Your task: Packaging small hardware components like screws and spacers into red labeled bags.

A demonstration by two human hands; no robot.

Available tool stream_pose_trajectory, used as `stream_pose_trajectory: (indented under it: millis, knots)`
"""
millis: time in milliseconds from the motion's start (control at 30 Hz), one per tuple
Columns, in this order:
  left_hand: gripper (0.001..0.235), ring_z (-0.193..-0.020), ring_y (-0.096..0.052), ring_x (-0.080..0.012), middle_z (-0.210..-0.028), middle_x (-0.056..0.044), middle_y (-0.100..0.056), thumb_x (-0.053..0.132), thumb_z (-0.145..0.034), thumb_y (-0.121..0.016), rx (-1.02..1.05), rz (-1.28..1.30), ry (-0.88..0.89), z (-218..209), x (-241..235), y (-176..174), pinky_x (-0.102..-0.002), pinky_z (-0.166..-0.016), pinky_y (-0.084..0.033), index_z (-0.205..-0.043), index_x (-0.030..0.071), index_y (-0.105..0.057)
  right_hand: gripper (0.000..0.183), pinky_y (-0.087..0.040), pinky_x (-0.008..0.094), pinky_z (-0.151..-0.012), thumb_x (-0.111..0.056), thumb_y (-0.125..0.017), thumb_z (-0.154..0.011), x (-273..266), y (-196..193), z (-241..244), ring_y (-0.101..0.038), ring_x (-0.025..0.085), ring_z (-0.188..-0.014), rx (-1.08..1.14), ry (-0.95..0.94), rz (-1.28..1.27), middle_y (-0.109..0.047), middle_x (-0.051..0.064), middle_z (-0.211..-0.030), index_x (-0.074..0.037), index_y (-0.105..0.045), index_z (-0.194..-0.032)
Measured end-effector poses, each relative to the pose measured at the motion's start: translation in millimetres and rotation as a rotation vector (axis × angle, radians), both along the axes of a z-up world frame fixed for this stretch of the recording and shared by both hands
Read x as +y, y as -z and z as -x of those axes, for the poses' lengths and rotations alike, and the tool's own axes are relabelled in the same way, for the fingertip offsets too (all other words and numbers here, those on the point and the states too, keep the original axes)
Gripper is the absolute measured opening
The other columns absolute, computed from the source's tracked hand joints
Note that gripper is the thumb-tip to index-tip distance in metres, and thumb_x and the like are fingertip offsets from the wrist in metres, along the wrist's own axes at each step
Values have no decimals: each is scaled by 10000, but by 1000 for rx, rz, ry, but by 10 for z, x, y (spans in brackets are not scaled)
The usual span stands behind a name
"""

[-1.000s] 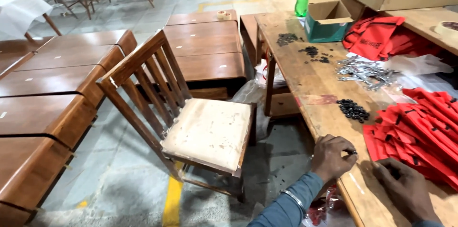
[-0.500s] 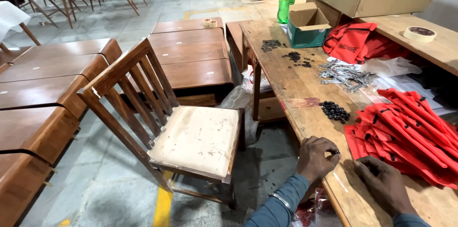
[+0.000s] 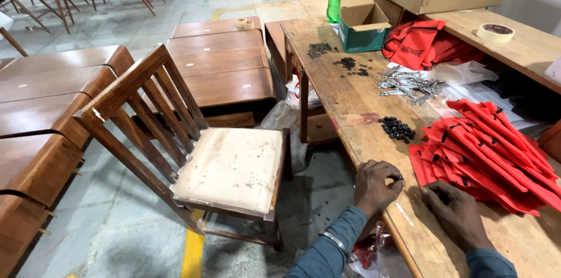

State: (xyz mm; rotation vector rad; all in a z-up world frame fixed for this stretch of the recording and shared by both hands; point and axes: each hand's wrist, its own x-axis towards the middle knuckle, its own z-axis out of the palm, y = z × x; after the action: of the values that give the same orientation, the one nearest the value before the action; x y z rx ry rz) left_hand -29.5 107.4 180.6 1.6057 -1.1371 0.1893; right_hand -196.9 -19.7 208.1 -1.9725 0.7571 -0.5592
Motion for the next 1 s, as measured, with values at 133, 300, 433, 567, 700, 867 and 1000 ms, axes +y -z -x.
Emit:
stream_pose_trajectory:
  millis: [133, 300, 433, 567, 700, 867, 1000]
  knots:
    - [91, -1035, -646, -231, -1040, 23, -751, 237, -826, -761, -6, 2, -3, -11, -3, 14, -373, -1009, -451, -855, 151, -753, 236, -412, 297, -574, -200, -670, -963, -3, -3, -8, -490, 102, -657, -13, -10, 10, -614, 39, -719, 27, -736, -963]
    - [91, -1023, -645, -242, -1034, 17, -749, 239, -820, -763, 5, 3, -10, -7, -14, 29, -375, -996, -454, -851, 154, -753, 231, -422, 290, -580, -194, -669, -968, 11, -20, 0, -503, 99, -656, -10, -11, 26, -621, 40, -714, 29, -730, -955]
    - [95, -1019, -651, -241, -1019, 14, -744, 235, -806, -766, -26, 21, -33, -15, -15, 36, -385, -994, -461, -861, 159, -745, 221, -413, 294, -572, -191, -662, -974, -13, 49, 9, -498, 103, -642, -21, -23, 56, -610, 38, -709, 20, -730, -963]
    - [103, -995, -656, -232, -1013, 15, -737, 244, -813, -769, -54, 29, -43, -18, -17, 84, -386, -983, -469, -877, 169, -739, 228, -402, 304, -570, -197, -673, -990, 41, -13, 3, -486, 112, -641, -1, -9, 99, -607, 52, -712, 21, -736, -974]
    - [113, -997, -663, -222, -1010, 24, -735, 256, -818, -768, -29, 37, -49, -2, -9, 89, -379, -1001, -476, -890, 176, -733, 227, -416, 299, -579, -200, -677, -988, 82, -81, 0, -510, 112, -650, 8, -4, 96, -640, 58, -729, 17, -743, -1007]
    - [92, -1001, -665, -209, -1028, 41, -744, 254, -820, -773, -50, 17, -39, -10, -25, 96, -373, -1014, -472, -867, 181, -742, 251, -440, 310, -591, -214, -678, -998, 112, -138, 0, -544, 128, -654, 57, 28, 127, -690, 93, -754, 20, -750, -1052]
    - [108, -957, -668, -188, -971, 49, -741, 263, -833, -774, -25, 0, -42, -2, -23, 125, -365, -1010, -477, -889, 176, -744, 260, -445, 310, -590, -222, -674, -1003, 117, -123, 13, -548, 126, -647, 66, 16, 129, -696, 94, -759, 21, -750, -1051]
